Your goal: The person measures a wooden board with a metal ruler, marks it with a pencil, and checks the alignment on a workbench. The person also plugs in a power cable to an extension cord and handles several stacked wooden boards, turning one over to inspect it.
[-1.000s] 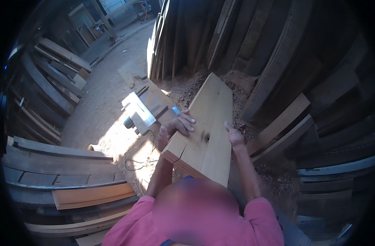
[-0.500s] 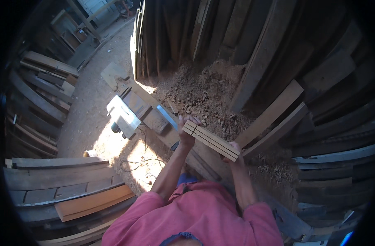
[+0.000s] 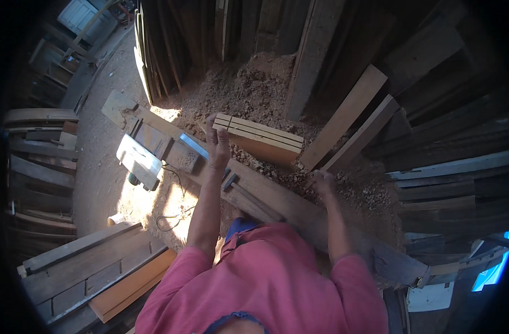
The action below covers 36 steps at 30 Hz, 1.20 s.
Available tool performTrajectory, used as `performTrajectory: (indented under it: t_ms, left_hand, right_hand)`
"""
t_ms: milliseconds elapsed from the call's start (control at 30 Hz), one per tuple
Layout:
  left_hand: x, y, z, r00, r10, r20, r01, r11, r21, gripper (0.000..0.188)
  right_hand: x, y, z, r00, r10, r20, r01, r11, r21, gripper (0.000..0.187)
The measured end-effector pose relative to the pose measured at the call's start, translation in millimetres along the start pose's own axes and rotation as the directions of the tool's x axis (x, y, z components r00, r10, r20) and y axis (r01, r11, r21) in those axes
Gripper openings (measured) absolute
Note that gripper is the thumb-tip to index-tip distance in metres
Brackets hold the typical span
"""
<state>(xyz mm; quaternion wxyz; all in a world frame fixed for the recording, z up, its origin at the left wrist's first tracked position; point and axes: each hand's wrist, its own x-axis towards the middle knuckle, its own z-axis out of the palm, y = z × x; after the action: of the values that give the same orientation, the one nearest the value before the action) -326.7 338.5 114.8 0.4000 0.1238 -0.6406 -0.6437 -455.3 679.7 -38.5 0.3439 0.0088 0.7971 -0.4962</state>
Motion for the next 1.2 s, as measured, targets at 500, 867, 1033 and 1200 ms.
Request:
performTrajectory:
  t_ms: [500, 867, 1033, 1200]
  left_hand:
    - [17.1, -4.5, 38.3, 0.974, 0.028, 0.224, -0.053, 0.993, 0.107, 0.067]
    - [-8.4, 35.5, 68.2, 0.940, -0.022, 0.342, -0.092, 0.945, 0.313, 0.054]
    - [-6.2, 38.1, 48.1, 0.949, -0.079, 0.305, -0.010, 0.960, 0.281, 0.054]
    - [7.1, 33.1, 33.6, 0.935, 0.032, 0.353, -0.150, 0.939, 0.311, 0.056]
  right_hand:
    - [-87.8, -21.3, 48.4, 0.941, 0.074, 0.331, 0.208, 0.644, -0.736, 0.041]
    - [-14.0, -48.3, 363.2, 0.770, -0.478, 0.423, 0.630, 0.467, -0.620, 0.058]
    - [26.4, -67.5, 398.6, 0.801, -0.279, 0.529, 0.598, 0.354, -0.719, 0.064]
    - [47.5, -63.5, 404.7, 0.784, -0.212, 0.583, 0.616, 0.383, -0.688, 0.066]
